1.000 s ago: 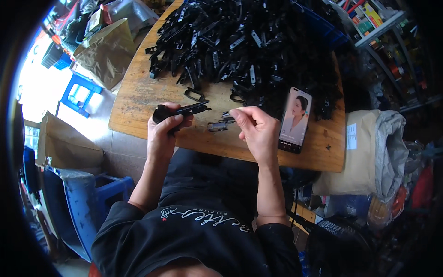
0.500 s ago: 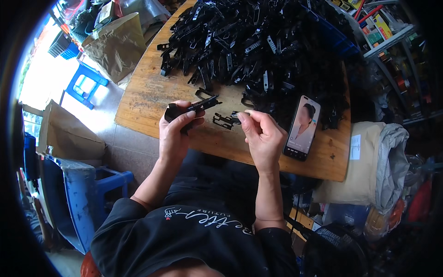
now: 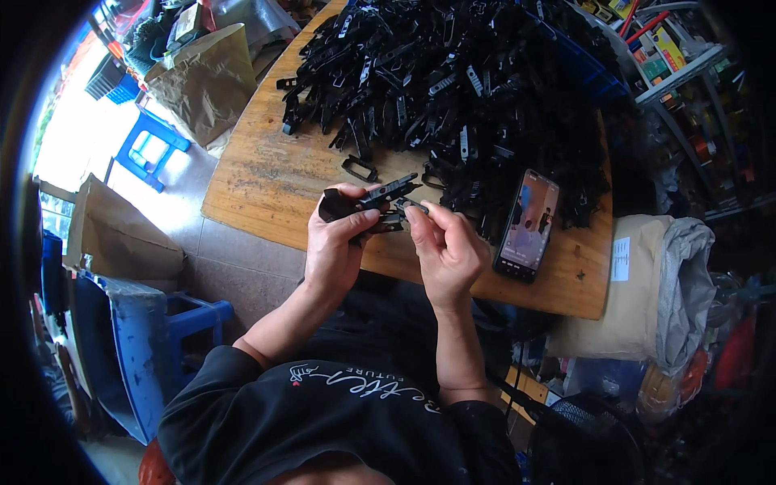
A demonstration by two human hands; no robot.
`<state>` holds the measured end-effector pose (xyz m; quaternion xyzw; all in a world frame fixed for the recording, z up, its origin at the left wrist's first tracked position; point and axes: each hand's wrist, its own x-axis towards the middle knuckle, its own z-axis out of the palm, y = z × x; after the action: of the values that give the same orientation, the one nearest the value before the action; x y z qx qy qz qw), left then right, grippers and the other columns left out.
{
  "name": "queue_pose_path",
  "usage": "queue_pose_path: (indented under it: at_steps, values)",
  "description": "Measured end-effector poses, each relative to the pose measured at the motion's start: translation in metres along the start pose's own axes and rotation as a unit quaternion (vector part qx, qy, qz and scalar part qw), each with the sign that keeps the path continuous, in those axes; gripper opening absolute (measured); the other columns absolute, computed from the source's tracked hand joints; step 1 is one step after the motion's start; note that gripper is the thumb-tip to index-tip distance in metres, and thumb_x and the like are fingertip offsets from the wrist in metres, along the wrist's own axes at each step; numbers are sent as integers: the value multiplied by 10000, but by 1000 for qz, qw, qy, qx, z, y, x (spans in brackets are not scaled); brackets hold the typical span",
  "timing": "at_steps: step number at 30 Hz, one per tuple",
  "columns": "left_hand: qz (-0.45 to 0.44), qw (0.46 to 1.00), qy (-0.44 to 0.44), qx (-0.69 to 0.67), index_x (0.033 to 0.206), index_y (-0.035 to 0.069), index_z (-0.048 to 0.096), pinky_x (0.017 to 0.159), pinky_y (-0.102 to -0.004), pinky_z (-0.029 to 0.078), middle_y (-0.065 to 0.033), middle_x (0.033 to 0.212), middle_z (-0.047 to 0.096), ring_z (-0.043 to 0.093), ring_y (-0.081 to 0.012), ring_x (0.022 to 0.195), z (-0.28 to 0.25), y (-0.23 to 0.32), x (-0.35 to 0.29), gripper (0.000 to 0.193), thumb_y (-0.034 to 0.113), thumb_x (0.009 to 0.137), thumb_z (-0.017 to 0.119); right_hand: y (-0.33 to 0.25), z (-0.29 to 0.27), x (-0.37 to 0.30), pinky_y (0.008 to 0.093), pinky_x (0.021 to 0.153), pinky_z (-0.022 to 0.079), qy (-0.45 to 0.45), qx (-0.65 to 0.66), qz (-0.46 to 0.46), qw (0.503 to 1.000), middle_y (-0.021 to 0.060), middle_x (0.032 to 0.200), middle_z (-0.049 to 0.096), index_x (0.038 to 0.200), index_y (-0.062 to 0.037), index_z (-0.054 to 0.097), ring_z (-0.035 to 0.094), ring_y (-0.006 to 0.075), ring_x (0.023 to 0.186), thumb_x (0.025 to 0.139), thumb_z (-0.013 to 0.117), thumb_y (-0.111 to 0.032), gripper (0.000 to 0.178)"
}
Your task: Assembling small black plastic components by hand at a workbench.
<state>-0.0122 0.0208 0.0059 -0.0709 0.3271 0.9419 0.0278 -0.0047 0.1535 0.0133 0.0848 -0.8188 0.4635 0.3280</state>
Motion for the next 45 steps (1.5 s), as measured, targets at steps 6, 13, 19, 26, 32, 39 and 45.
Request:
queue_pose_path:
  at_steps: [6,13,19,26,32,39,45]
  values:
    - [78,995,-3,66,946,35,491,664,-263,522,-135,1004,593,590,-159,835,-1,1,2,273,-128,742,567,1,-4,5,180,409,361,-17,-30,-121,992,33,638,584,886,13,630,486,50,462,758,686,-40,150]
    - [74,996,-15,55,950,44,477,634,-247,513,-135,987,595,582,-140,798,3,5,4,295,-130,733,574,-2,1,-2,156,395,365,5,75,40,996,20,668,590,884,2,629,481,34,466,778,674,-72,138]
    - [144,989,-31,9,971,42,456,662,-273,521,-168,1018,550,575,-186,822,6,-5,-2,323,-159,734,546,-1,13,-11,176,494,424,10,116,17,993,45,829,575,896,10,549,521,54,591,799,642,-46,145]
    - [140,989,-41,-25,966,46,466,672,-273,508,-158,1026,559,572,-182,823,1,-9,7,315,-143,732,561,-3,3,-18,198,584,466,-46,236,123,963,74,908,559,902,25,546,537,87,681,806,618,-20,128]
    - [172,985,-12,30,978,48,477,698,-277,495,-136,1016,572,564,-166,849,3,-10,4,327,-138,728,576,-4,5,-21,205,616,447,-25,91,-12,995,99,910,568,866,14,569,551,121,736,758,659,16,140]
    - [101,995,8,-25,1008,39,473,762,-288,480,-110,950,581,583,-171,860,-5,-7,13,329,-100,739,601,1,-2,-25,251,655,499,26,-16,-113,993,140,923,583,859,18,582,593,183,760,739,682,4,157]
    - [-20,999,-13,-45,1036,32,447,754,-308,501,-120,934,585,608,-226,921,1,-4,4,312,-67,772,582,3,-1,-25,261,662,502,29,-27,-128,991,141,918,589,859,13,585,595,196,782,723,699,-3,178]
